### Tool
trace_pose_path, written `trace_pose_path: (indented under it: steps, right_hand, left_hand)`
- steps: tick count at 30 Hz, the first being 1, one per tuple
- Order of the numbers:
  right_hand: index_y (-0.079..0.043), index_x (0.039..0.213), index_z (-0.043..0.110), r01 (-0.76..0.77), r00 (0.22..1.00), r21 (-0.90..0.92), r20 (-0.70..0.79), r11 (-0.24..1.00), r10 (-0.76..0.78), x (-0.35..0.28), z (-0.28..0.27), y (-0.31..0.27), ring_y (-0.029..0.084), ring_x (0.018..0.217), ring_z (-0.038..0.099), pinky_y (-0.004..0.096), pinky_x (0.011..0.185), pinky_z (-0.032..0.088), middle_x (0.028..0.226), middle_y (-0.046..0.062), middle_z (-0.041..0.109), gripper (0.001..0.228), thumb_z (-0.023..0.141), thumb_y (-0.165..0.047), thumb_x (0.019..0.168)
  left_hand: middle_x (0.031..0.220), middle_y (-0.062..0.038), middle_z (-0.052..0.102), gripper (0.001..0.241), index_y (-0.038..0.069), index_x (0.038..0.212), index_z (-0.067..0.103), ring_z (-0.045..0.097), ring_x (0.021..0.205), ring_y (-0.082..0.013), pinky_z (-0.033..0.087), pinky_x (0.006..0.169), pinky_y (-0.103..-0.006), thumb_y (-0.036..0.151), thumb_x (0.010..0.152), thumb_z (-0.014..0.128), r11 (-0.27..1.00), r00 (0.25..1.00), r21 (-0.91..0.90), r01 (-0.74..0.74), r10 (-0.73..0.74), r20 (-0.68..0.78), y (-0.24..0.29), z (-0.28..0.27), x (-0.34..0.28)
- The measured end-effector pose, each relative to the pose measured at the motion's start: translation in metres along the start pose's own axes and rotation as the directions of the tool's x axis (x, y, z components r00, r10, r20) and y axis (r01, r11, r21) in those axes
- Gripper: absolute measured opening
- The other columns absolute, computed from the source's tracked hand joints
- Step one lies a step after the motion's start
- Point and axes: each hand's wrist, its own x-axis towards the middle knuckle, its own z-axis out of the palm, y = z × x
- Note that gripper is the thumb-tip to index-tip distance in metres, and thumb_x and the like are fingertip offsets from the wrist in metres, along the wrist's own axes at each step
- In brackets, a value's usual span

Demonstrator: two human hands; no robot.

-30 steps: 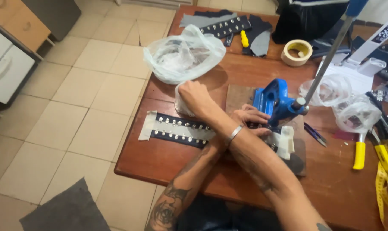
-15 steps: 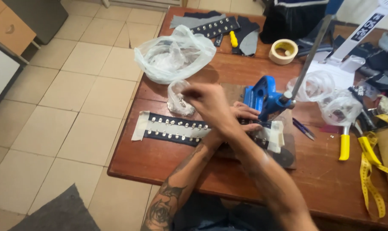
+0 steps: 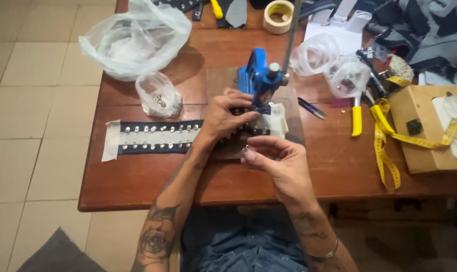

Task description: Attaching metal eyelets to a fabric strip using a manual hand press

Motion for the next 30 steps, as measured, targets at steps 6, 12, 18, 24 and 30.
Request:
trace_pose_path:
  steps: [6,12,18,24,30]
  right_hand:
    - [0.015,0.124,0.089,0.007,0.999,0.043,-0.043,0.999,-0.005,0.0,-0.014,0.011,0.039,0.089,0.094,0.057,0.08,0.082,0.103,0.031,0.092,0.037,0.099,0.015,0.089]
    - [0.013,0.12,0.088,0.009,0.994,0.07,-0.109,0.997,-0.001,0.012,-0.013,-0.003,0.041,0.089,0.093,0.056,0.08,0.081,0.104,0.033,0.091,0.03,0.097,0.013,0.091]
    - [0.007,0.123,0.091,0.084,0.974,-0.193,-0.19,0.978,-0.121,0.092,-0.04,0.011,0.032,0.086,0.092,0.046,0.077,0.081,0.102,0.025,0.091,0.031,0.104,-0.003,0.096]
    - [0.011,0.121,0.09,-0.007,0.982,-0.149,-0.187,0.989,-0.021,0.113,-0.027,0.009,0.035,0.084,0.091,0.047,0.078,0.079,0.095,0.027,0.086,0.034,0.104,-0.001,0.092]
    - [0.006,0.108,0.091,-0.023,0.981,-0.178,-0.194,0.984,-0.012,0.126,-0.023,0.01,0.032,0.077,0.089,0.046,0.074,0.078,0.087,0.023,0.081,0.024,0.103,-0.001,0.088]
  left_hand:
    - [0.129,-0.001,0.095,0.033,0.018,0.114,0.1,0.078,0.124,-0.0188,0.061,0.115,-0.0343,0.032,0.088,0.115,0.995,0.995,0.013,0.1,-0.099,-0.024,0.008,0.0,-0.002]
    - [0.125,-0.01,0.095,0.032,0.011,0.114,0.099,0.077,0.121,-0.0253,0.059,0.117,-0.0399,0.025,0.09,0.114,0.999,0.998,-0.01,0.037,-0.038,-0.041,0.018,-0.001,0.0]
    - [0.126,-0.007,0.095,0.027,0.016,0.114,0.1,0.076,0.121,-0.0232,0.059,0.115,-0.0384,0.029,0.093,0.111,0.999,1.0,0.027,0.027,-0.027,-0.016,0.023,-0.003,0.001]
    - [0.13,-0.003,0.095,0.027,0.02,0.119,0.1,0.077,0.121,-0.0234,0.059,0.111,-0.0348,0.031,0.096,0.108,0.996,1.0,0.093,-0.016,0.018,-0.016,0.016,-0.004,-0.001]
    - [0.135,0.004,0.095,0.032,0.024,0.12,0.1,0.078,0.124,-0.0207,0.06,0.11,-0.0344,0.033,0.091,0.108,0.994,1.0,0.106,0.001,-0.003,0.017,0.025,-0.008,0.0]
